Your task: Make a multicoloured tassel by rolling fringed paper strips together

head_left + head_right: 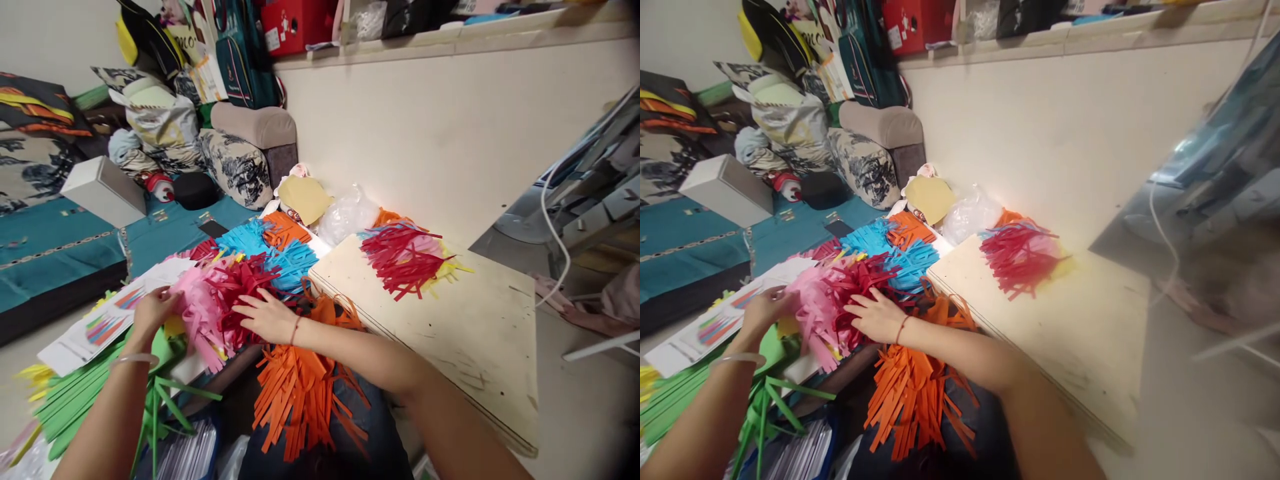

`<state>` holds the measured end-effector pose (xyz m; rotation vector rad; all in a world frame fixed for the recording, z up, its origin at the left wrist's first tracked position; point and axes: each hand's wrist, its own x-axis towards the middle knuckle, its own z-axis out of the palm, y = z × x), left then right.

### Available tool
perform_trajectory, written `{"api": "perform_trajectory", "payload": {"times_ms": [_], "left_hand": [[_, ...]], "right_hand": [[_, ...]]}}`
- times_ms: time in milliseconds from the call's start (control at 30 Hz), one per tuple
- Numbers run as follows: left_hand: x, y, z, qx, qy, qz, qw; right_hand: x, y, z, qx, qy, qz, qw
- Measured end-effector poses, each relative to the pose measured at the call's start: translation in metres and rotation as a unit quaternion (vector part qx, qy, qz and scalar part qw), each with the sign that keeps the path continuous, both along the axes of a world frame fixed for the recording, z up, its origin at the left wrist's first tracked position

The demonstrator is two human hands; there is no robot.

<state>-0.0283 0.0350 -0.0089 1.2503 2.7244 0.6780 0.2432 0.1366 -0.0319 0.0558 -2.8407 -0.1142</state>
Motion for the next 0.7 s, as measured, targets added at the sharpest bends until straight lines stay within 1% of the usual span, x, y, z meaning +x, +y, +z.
{"api": "perform_trajectory", "payload": {"times_ms": [67, 100, 167, 267, 367, 400, 467, 533, 600, 667, 700], "left_hand": [[-0.001, 0.001, 0.004, 0.013, -0.004, -0.005, 1.0], [-0.001, 0.0, 0.005, 0.018, -0.004, -0.005, 1.0], [-0.002, -0.003, 0.008, 0.027, -0.003, -0.006, 1.0], [0.0, -0.01, 0.012, 0.048, 0.004, -0.009, 0.999], [0.015, -0.007, 0.009, 0.096, 0.026, -0.015, 0.995], [0.024, -0.002, 0.005, 0.114, 0.034, -0.018, 0.993], [0.052, 0.012, -0.008, 0.145, 0.046, -0.037, 0.988], [0.086, 0.031, -0.027, 0.16, 0.05, -0.102, 0.981], [0.119, 0.05, -0.047, 0.156, 0.049, -0.14, 0.977], [0.14, 0.061, -0.063, 0.148, 0.042, -0.169, 0.973], [0.144, 0.062, -0.067, 0.144, 0.038, -0.181, 0.972]], "right_hand": [[-0.03, 0.001, -0.019, 0.03, -0.026, -0.013, 0.999], [-0.04, 0.005, -0.027, 0.037, -0.043, -0.031, 0.998], [-0.048, 0.018, -0.039, 0.042, -0.081, -0.075, 0.993], [-0.041, 0.045, -0.049, 0.032, -0.111, -0.138, 0.984], [-0.026, 0.067, -0.054, 0.009, -0.083, -0.168, 0.982], [-0.023, 0.071, -0.054, -0.003, -0.067, -0.166, 0.984], [-0.019, 0.074, -0.053, -0.043, -0.024, -0.15, 0.988], [-0.018, 0.072, -0.05, -0.097, 0.036, -0.14, 0.985], [-0.018, 0.068, -0.045, -0.134, 0.091, -0.148, 0.976], [-0.017, 0.063, -0.041, -0.138, 0.122, -0.143, 0.972], [-0.017, 0.06, -0.04, -0.133, 0.127, -0.128, 0.975]]}}
